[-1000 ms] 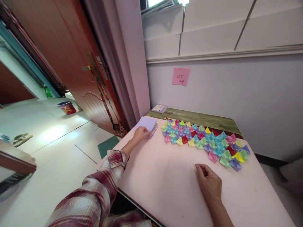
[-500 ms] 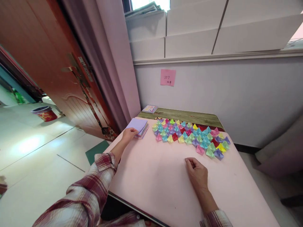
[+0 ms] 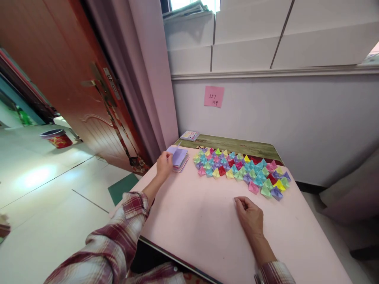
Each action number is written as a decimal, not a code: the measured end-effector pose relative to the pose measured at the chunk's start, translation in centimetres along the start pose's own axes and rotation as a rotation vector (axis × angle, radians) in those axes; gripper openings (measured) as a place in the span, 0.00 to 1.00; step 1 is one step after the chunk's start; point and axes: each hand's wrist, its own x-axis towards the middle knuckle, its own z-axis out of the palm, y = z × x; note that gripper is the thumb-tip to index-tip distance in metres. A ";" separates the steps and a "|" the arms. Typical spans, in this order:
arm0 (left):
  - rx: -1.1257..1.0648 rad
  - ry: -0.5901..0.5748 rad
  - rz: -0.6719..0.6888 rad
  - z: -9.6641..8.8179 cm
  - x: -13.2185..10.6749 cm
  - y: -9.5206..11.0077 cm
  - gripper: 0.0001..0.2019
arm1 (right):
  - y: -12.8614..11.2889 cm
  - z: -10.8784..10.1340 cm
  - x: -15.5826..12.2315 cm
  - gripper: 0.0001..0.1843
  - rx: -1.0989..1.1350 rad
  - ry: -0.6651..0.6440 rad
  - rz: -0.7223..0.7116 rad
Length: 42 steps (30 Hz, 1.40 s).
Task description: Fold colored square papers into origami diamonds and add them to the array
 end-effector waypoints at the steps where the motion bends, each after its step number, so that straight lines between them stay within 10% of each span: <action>1: -0.021 -0.047 0.071 0.6 -1.2 1.0 0.05 | 0.0 0.1 0.0 0.17 -0.002 0.004 -0.010; 8: -0.274 -0.713 0.738 6.4 -14.2 7.0 0.06 | -0.3 0.6 -0.3 0.31 0.056 0.080 -0.140; 12: -0.409 -0.957 0.718 6.9 -17.7 7.4 0.06 | -0.9 0.5 -0.5 0.40 -0.002 0.120 -0.352; 18: -0.518 -1.008 0.422 4.4 -16.2 5.6 0.09 | -1.3 0.3 -0.4 0.42 -0.045 0.104 -0.523; 24: -0.613 -1.004 0.340 3.4 -15.6 4.4 0.14 | 0.0 0.3 0.1 0.12 -0.069 -0.157 -0.639; 31: -0.221 -0.853 0.593 3.1 -16.6 3.0 0.43 | 0.3 0.2 0.2 0.16 -0.075 -0.259 -0.598; 42: -0.030 -0.711 0.967 6.3 -14.6 4.6 0.09 | 0.9 -0.3 -1.0 0.17 -0.123 -0.167 -0.648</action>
